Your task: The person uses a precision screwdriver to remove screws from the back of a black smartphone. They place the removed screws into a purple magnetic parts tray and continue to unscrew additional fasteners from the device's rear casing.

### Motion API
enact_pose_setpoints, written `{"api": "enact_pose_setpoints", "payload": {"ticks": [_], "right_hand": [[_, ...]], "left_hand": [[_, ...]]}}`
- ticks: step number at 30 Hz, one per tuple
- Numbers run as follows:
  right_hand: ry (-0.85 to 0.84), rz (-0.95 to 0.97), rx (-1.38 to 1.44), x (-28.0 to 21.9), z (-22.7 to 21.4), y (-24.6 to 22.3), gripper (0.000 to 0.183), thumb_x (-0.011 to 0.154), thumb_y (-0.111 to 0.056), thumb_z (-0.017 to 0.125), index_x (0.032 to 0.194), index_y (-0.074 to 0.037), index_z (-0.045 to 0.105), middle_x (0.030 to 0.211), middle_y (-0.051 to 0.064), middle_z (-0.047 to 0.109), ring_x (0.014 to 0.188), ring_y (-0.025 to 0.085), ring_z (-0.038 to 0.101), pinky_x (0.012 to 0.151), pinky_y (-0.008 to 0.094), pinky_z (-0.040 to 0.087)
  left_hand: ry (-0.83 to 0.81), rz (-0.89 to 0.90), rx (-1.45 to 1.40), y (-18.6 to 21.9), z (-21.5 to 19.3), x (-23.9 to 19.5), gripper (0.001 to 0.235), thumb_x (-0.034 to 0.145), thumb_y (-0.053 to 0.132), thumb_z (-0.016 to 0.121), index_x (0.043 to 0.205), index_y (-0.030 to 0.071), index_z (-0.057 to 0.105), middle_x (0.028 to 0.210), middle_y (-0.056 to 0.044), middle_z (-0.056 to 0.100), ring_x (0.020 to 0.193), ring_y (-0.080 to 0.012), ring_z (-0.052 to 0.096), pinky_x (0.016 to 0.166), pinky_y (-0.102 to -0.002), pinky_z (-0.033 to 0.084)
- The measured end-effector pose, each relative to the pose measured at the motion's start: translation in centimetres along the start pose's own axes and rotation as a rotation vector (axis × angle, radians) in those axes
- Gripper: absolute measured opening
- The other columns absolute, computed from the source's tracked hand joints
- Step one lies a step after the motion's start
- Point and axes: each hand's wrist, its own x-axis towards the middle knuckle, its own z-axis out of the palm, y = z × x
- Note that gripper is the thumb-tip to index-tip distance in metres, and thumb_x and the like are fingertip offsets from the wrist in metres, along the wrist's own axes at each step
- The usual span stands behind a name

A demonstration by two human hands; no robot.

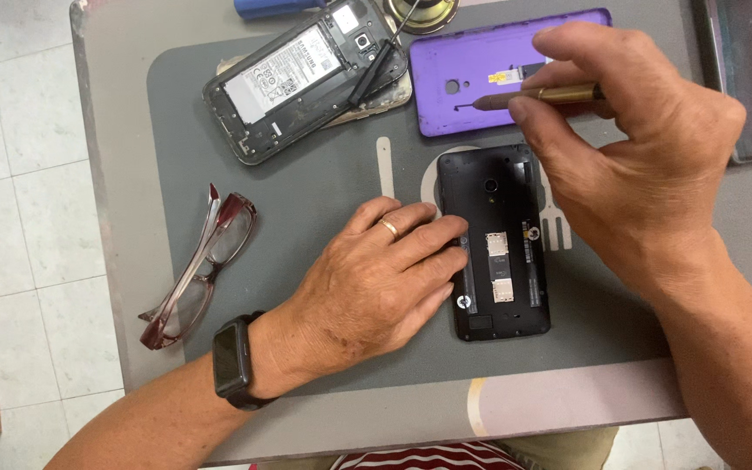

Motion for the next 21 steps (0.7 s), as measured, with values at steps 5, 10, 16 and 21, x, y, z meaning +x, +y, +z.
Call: {"api": "enact_pose_setpoints", "payload": {"ticks": [5,10,16,21], "right_hand": [[-0.009,-0.013,-0.009,-0.1,0.2,0.2,0.03,0.11,0.024,0.079,0.134,0.013,0.065,0.118,0.026,0.07,0.107,0.031,0.075,0.095,0.04,0.065],[0.008,-0.017,0.001,0.1,0.5,0.4,0.03,0.108,0.026,0.077,0.133,0.015,0.065,0.112,0.025,0.071,0.1,0.029,0.073,0.095,0.038,0.065],[0.0,0.0,0.003,0.0,0.4,0.9,0.031,0.109,0.023,0.079,0.135,0.013,0.064,0.118,0.025,0.07,0.106,0.031,0.076,0.093,0.039,0.064],[0.036,-0.002,-0.017,0.0,0.7,1.3,0.032,0.112,0.02,0.089,0.132,0.011,0.065,0.112,0.023,0.071,0.104,0.03,0.077,0.094,0.038,0.066]], "left_hand": [[0.014,0.012,-0.019,0.0,-0.1,0.1,0.017,0.095,0.011,0.071,0.11,0.006,0.066,0.125,-0.01,0.064,0.108,-0.0311,0.061,0.095,-0.047,0.047],[0.016,0.014,-0.002,0.0,0.0,0.0,0.016,0.096,0.012,0.07,0.11,0.007,0.066,0.126,-0.009,0.064,0.108,-0.0304,0.06,0.096,-0.046,0.047],[-0.005,0.019,-0.005,-0.1,-0.2,0.1,0.018,0.095,0.012,0.072,0.111,0.007,0.065,0.126,-0.009,0.063,0.109,-0.0304,0.06,0.096,-0.046,0.047],[-0.002,0.016,-0.005,0.0,-0.2,0.1,0.019,0.094,0.012,0.073,0.111,0.007,0.065,0.126,-0.009,0.063,0.11,-0.031,0.06,0.097,-0.047,0.047]]}}
